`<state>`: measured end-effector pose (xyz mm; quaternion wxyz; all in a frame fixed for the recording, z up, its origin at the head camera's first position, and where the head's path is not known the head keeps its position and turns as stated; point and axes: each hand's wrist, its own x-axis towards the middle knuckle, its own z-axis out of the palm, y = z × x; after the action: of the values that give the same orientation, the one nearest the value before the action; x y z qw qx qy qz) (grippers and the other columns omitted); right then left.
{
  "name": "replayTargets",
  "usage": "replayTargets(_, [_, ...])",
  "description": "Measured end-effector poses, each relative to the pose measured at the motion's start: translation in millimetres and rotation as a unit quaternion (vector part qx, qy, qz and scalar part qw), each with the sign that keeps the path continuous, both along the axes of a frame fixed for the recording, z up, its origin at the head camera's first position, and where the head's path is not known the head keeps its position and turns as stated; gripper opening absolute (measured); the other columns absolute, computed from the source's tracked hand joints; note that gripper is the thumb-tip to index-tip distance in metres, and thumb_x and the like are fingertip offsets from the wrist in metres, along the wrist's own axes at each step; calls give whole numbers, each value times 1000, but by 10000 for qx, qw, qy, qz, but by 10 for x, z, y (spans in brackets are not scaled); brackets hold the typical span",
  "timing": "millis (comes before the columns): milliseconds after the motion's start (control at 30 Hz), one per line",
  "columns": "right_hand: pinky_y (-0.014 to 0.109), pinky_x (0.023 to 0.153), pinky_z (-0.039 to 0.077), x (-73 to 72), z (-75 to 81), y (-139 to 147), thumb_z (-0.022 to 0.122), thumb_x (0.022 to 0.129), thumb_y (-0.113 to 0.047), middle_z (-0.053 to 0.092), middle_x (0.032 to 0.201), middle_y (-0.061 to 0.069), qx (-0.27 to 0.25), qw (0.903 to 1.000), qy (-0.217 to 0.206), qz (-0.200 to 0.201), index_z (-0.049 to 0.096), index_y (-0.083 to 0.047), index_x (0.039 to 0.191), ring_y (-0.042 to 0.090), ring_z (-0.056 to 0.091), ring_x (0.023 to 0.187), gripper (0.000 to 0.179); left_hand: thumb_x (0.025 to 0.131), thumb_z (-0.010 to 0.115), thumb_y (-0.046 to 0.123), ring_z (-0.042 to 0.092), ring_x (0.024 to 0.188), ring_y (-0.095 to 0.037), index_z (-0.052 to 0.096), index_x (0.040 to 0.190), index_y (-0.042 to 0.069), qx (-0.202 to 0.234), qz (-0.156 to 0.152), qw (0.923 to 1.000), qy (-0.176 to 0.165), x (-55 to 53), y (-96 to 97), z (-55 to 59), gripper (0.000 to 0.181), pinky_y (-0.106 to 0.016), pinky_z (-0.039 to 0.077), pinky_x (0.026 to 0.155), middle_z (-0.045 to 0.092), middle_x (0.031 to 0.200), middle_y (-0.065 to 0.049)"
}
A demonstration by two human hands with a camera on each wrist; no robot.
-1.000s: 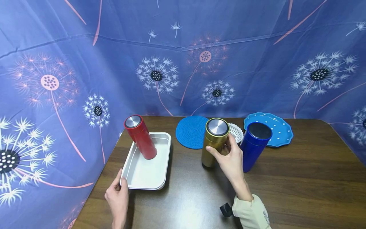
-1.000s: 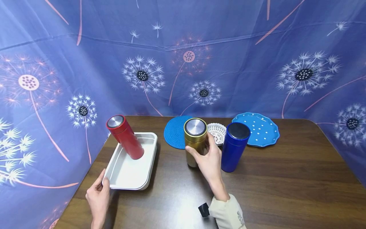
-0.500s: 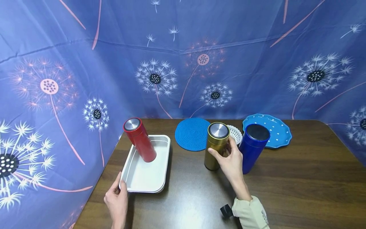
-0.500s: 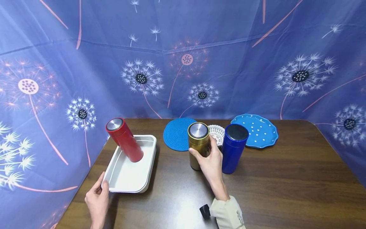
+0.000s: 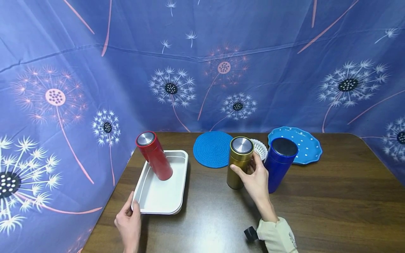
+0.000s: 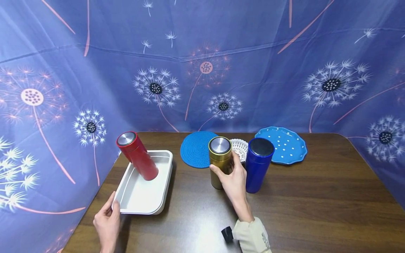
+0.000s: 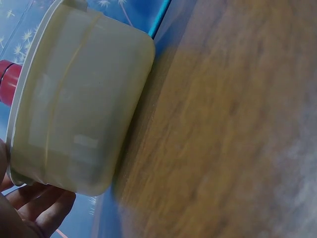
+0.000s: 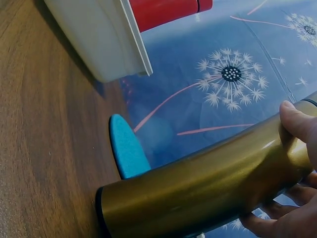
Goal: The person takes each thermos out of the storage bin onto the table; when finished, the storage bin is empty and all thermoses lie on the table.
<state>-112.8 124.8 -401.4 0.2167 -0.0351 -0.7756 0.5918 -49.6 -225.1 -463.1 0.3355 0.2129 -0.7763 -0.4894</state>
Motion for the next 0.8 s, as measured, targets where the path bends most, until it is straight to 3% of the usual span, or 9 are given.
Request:
replayTargets(500, [46,103,42,-22,-7,-13,85,75,-18,56,132,21,135,9999,-49,91,48,-4,137,37,55,122,73,91,56,5,51,85,23,69,117,0,-135,18,9999,82,-33,-11,-24,29,-1,41,69,67,109,-18])
replayTargets(800, [44,104,41,4,-42,-33,84,77,-18,53,136,17,443,9989,87,116,39,-7,145,31,53,125,82,91,56,5,51,85,23,69,118,0,-84,1,9999,98,-37,-18,-49,30,-1,41,69,67,110,-18])
